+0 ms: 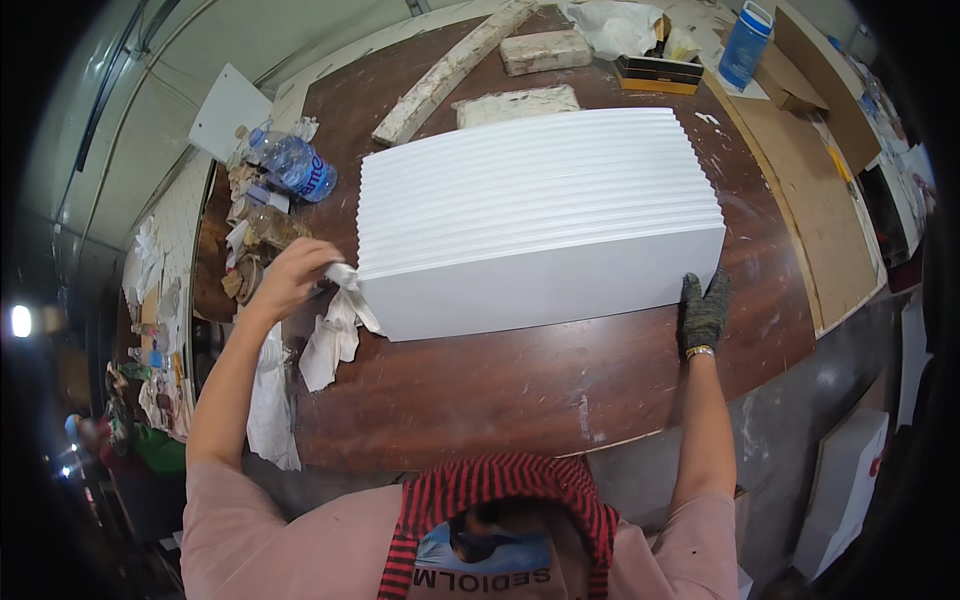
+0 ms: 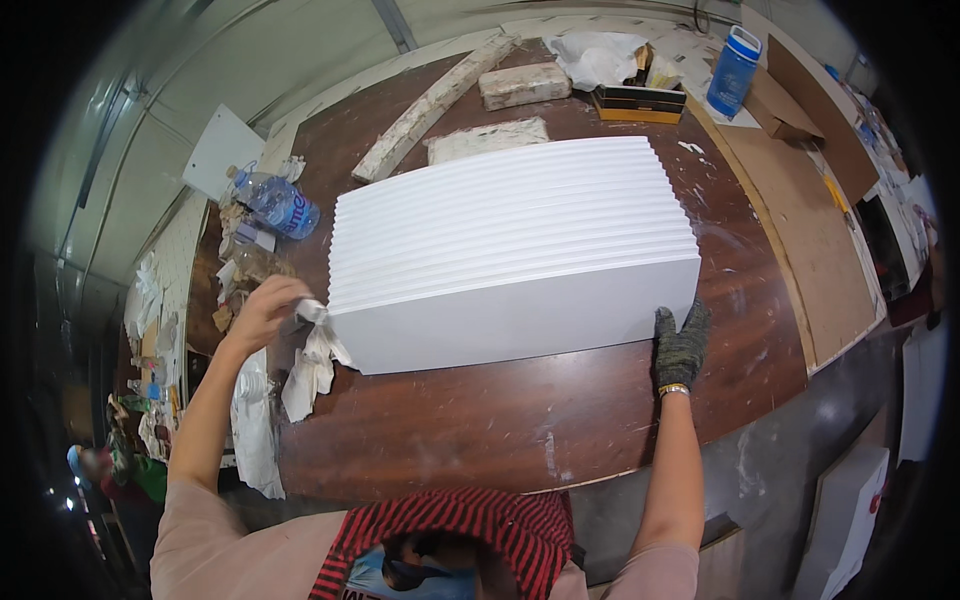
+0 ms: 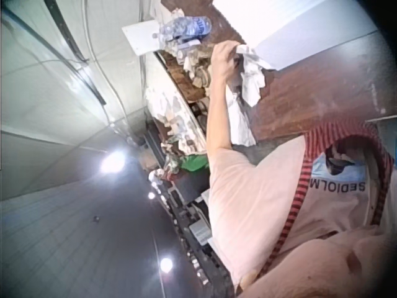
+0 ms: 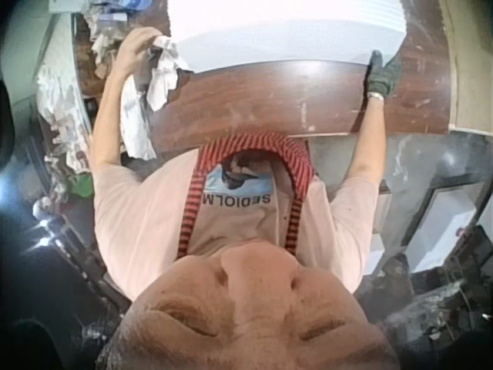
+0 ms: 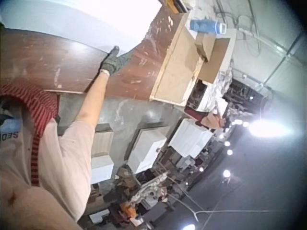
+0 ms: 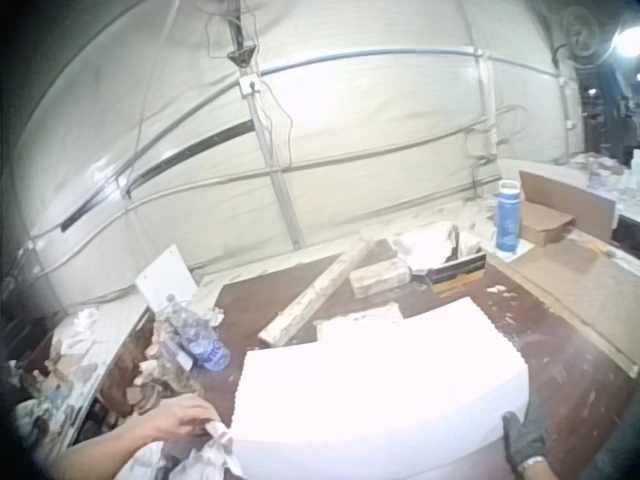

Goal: The person wipes a stack of white ripped paper sheets on a wooden table using a white cloth. They repeatedly lift, turn, and wipe the stack, occasionally using a small metal scraper to clean edges. The stack is handled one at a time and repositioned multiple times during the process.

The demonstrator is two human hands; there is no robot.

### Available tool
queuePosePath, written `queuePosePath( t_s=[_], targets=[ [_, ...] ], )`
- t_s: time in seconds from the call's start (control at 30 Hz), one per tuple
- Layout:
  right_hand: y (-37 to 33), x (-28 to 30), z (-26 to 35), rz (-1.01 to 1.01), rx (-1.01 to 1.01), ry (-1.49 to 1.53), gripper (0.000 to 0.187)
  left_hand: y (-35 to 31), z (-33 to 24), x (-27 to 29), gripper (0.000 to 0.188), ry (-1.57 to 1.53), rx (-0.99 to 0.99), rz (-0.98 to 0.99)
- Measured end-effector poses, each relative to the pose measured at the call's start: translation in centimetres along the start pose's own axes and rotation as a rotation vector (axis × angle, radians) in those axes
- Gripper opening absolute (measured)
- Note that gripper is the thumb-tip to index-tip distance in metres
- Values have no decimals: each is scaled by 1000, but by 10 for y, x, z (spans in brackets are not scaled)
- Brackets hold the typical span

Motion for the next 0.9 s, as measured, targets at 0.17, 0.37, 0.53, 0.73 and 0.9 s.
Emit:
queuePosePath(
  t_s=[0.17, 0.37, 0.53, 0.73, 0.9],
  targets=[
    [2, -3, -6, -6, -18, -87, 71, 77, -63, -37, 27, -18, -304, 91],
    [-1, -3, -2, -35, 31, -113, 69, 186, -137, -83, 29, -72, -592, 151],
    [-1, 2, 4, -6, 20, -88, 68, 294, -225, -139, 28, -108, -811, 132],
    [1, 6, 11, 41, 2, -63, 71, 388, -322, -180, 24, -98, -905, 109],
    [0, 4, 8, 13, -13, -73, 72, 377, -316, -180, 24, -102, -875, 189]
  ],
)
Point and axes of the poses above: each hand's wrist, its own y-axis towards the middle knuckle, its own x-axis out of the back of the hand, z = x × y, the point moved 4 cm from there along y, towards the middle knuckle, and after that the axes turned 4 degrees about -x, right-handed, at the moved point
